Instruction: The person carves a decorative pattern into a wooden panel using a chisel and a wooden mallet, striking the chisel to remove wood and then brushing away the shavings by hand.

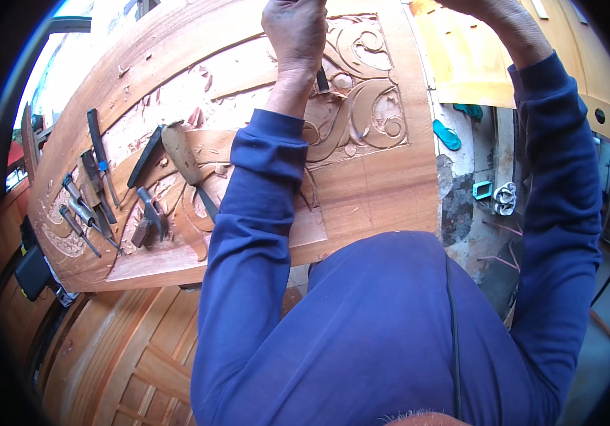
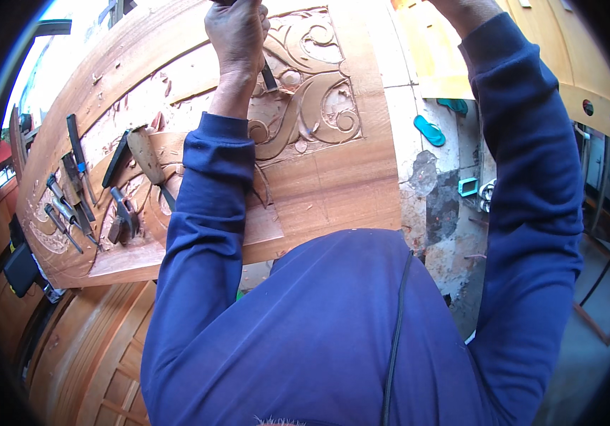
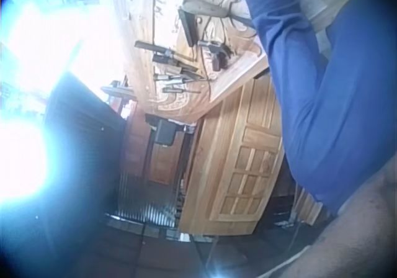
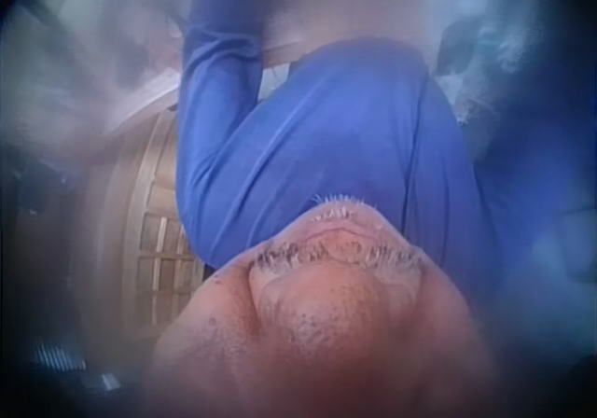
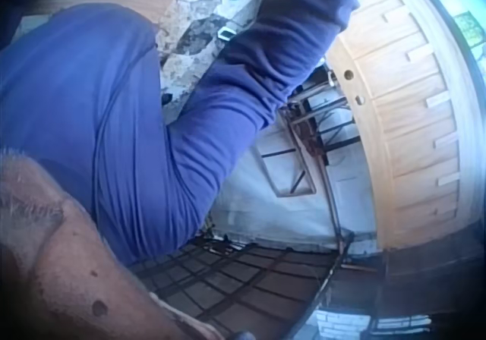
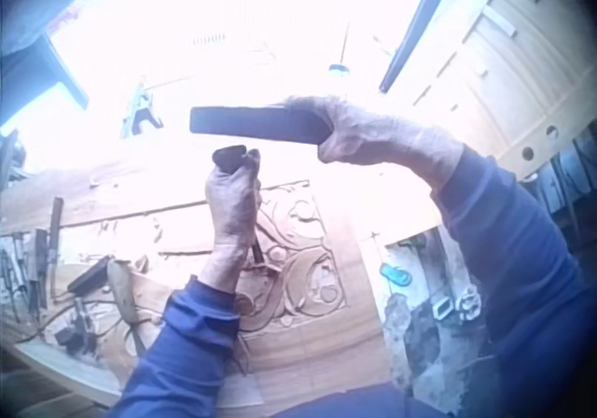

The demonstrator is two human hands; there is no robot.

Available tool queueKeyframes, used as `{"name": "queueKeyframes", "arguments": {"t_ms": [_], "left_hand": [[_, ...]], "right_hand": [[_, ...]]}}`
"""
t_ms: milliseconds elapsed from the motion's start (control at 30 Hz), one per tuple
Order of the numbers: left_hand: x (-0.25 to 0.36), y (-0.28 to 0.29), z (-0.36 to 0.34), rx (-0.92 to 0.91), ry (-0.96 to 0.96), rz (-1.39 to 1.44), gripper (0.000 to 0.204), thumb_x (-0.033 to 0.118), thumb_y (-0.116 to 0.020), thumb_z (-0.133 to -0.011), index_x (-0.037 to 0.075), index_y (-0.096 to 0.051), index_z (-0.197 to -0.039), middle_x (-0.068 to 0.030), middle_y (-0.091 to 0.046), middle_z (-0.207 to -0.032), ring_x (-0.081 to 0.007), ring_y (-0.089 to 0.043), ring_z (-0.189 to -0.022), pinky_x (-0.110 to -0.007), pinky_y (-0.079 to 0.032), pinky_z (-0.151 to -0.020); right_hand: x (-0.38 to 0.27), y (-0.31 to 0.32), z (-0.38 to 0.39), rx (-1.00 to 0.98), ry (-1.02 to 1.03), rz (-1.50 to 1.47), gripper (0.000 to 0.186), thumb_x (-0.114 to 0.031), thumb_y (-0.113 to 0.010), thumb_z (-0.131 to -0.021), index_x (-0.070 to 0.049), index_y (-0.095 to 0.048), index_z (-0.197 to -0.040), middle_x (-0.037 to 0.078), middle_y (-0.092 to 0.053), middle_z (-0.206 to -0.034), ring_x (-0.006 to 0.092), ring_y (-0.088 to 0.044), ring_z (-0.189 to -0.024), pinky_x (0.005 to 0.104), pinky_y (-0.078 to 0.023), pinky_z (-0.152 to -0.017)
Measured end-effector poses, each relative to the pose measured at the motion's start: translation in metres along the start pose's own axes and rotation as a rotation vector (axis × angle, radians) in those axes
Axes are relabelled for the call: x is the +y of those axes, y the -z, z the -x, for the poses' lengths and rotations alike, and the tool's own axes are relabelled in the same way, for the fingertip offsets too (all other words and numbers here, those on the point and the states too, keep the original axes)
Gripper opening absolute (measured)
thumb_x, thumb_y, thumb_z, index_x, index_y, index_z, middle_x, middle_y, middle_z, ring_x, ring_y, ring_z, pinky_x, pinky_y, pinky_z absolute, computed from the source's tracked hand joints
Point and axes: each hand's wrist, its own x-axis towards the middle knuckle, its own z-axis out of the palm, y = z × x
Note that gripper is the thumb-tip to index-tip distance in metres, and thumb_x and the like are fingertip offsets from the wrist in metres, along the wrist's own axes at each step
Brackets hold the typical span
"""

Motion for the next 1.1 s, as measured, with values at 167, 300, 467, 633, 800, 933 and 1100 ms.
{"name": "queueKeyframes", "arguments": {"t_ms": [167, 300, 467, 633, 800, 933, 1100], "left_hand": [[0.003, 0.0, 0.01, -0.012, -0.126, -0.026, 0.01, 0.019, -0.072, -0.099, 0.011, -0.066, -0.098, 0.0061, -0.056, -0.075, -0.0031, -0.05, -0.061, -0.022, -0.04, -0.053], [0.005, 0.001, 0.029, 0.018, -0.577, -0.168, 0.01, 0.004, -0.072, -0.097, 0.005, -0.063, -0.101, 0.0039, -0.059, -0.095, -0.0061, -0.054, -0.089, -0.024, -0.047, -0.08], [0.002, 0.003, 0.033, -0.042, -0.547, -0.102, 0.014, 0.003, -0.074, -0.095, 0.006, -0.064, -0.105, 0.0035, -0.06, -0.096, -0.0056, -0.053, -0.088, -0.023, -0.046, -0.078], [0.003, 0.0, 0.04, -0.042, -0.466, 0.015, 0.018, 0.0, -0.071, -0.095, 0.005, -0.067, -0.112, 0.0052, -0.062, -0.097, -0.0049, -0.053, -0.086, -0.022, -0.046, -0.075], [0.025, 0.02, 0.062, -0.326, -0.36, -0.116, 0.027, 0.032, -0.068, -0.102, 0.008, -0.061, -0.093, 0.0042, -0.045, -0.056, -0.0047, -0.036, -0.039, -0.021, -0.026, -0.035], [0.065, 0.029, 0.065, -0.187, -0.337, 0.216, 0.038, 0.03, -0.069, -0.1, 0.015, -0.049, -0.072, 0.0049, -0.036, -0.052, -0.005, -0.033, -0.039, -0.023, -0.025, -0.034], [0.041, 0.026, 0.031, 0.192, -0.208, 0.343, 0.031, 0.037, -0.071, -0.1, 0.012, -0.055, -0.095, 0.006, -0.041, -0.062, -0.0039, -0.04, -0.046, -0.02, -0.028, -0.037]], "right_hand": [[-0.01, -0.011, 0.011, 0.22, -0.011, -0.648, 0.072, -0.003, -0.07, -0.081, -0.007, -0.051, -0.149, 0.017, -0.067, -0.126, 0.0249, -0.067, -0.112, 0.0328, -0.055, -0.094], [-0.024, -0.004, 0.038, 0.247, 0.149, -0.263, 0.066, 0.005, -0.067, -0.082, -0.012, -0.056, -0.145, 0.014, -0.068, -0.127, 0.0259, -0.065, -0.117, 0.0349, -0.054, -0.099], [-0.029, -0.008, 0.056, 0.405, 0.238, -0.206, 0.069, 0.009, -0.064, -0.081, -0.015, -0.056, -0.145, 0.014, -0.068, -0.126, 0.0303, -0.067, -0.115, 0.0382, -0.056, -0.098], [-0.027, -0.007, 0.055, 0.507, 0.273, -0.132, 0.075, 0.009, -0.067, -0.079, -0.022, -0.055, -0.147, 0.009, -0.069, -0.118, 0.029, -0.07, -0.106, 0.0388, -0.061, -0.092], [-0.038, -0.012, 0.08, 0.41, 0.264, -0.154, 0.081, 0.011, -0.071, -0.075, -0.022, -0.056, -0.148, 0.009, -0.071, -0.112, 0.0251, -0.072, -0.1, 0.0359, -0.062, -0.088], [-0.026, -0.027, 0.092, 0.512, 0.163, -0.492, 0.072, 0.012, -0.069, -0.081, -0.011, -0.055, -0.148, 0.007, -0.069, -0.12, 0.0166, -0.066, -0.107, 0.0312, -0.056, -0.093], [-0.033, -0.045, 0.084, 0.522, 0.077, -0.873, 0.068, 0.01, -0.07, -0.086, -0.005, -0.051, -0.149, 0.003, -0.063, -0.131, 0.0107, -0.057, -0.12, 0.028, -0.047, -0.104]]}}
